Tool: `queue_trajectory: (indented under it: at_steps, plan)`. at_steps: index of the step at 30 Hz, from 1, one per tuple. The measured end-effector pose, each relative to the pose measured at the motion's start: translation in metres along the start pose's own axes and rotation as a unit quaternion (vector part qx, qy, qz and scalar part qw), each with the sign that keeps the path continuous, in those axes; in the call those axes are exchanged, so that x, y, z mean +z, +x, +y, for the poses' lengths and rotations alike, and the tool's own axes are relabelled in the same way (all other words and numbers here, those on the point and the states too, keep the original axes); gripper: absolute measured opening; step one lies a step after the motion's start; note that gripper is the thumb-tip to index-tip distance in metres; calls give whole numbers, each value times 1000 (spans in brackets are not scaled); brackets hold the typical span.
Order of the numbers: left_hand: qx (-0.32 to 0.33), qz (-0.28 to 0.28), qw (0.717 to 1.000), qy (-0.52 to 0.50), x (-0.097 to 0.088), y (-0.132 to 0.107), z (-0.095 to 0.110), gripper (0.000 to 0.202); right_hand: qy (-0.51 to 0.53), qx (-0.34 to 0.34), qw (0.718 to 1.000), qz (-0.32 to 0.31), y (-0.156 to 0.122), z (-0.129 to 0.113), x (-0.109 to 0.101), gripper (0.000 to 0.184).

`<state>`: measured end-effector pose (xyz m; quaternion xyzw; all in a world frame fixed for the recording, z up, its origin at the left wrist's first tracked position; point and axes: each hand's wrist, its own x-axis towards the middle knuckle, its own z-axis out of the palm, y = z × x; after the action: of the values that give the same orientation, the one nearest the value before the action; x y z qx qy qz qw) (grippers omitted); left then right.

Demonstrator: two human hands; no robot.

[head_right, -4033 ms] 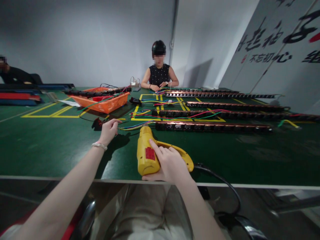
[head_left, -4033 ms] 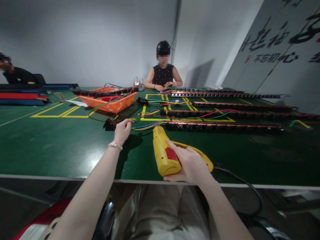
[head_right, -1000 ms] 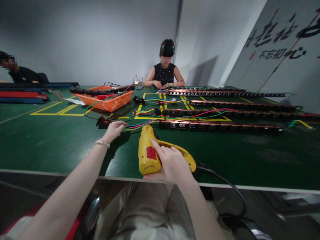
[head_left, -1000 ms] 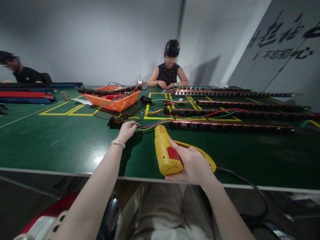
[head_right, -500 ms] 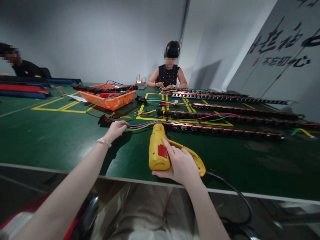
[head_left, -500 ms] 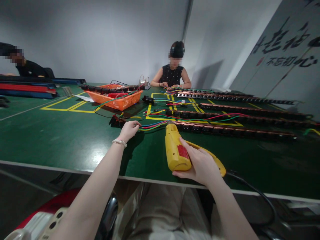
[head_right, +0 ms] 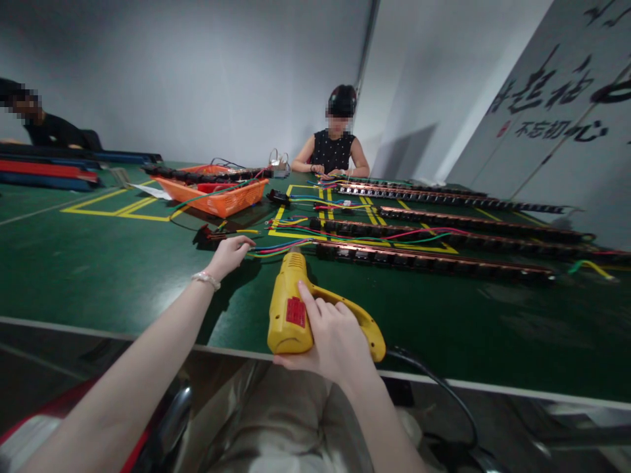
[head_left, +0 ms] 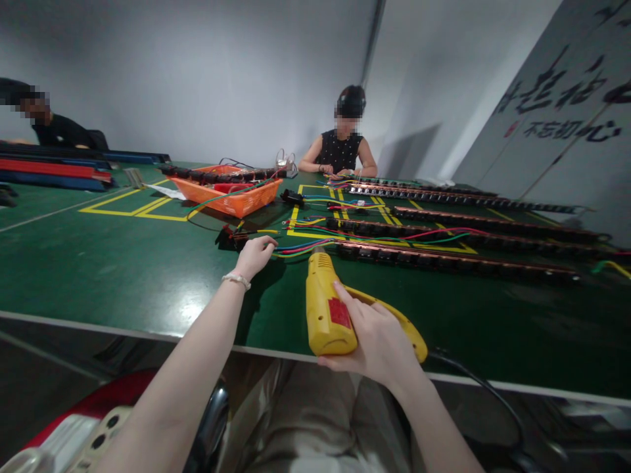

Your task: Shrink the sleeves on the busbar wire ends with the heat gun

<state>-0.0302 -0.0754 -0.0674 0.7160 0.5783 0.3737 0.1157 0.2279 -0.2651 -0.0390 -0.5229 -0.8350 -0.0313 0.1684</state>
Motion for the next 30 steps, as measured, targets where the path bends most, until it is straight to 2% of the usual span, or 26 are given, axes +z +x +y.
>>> queue_trajectory:
  at_steps: [5, 9, 16, 30]
  plan:
    - [-1, -2, 1000, 1, 1, 0, -2, 31, 15, -6, 1000, -15, 7, -24, 3, 119]
    - [7, 4, 1000, -10, 2, 0, -2, 33, 16, -42, 999, -25, 12, -40, 7, 117]
    - [0, 6, 999, -31, 2, 5, -4, 55, 18, -93, 995, -16, 24, -60, 18, 121]
    - [4, 2, 1000, -26, -2, 5, -2, 58, 25, -107, 994, 0, 25, -61, 23, 119]
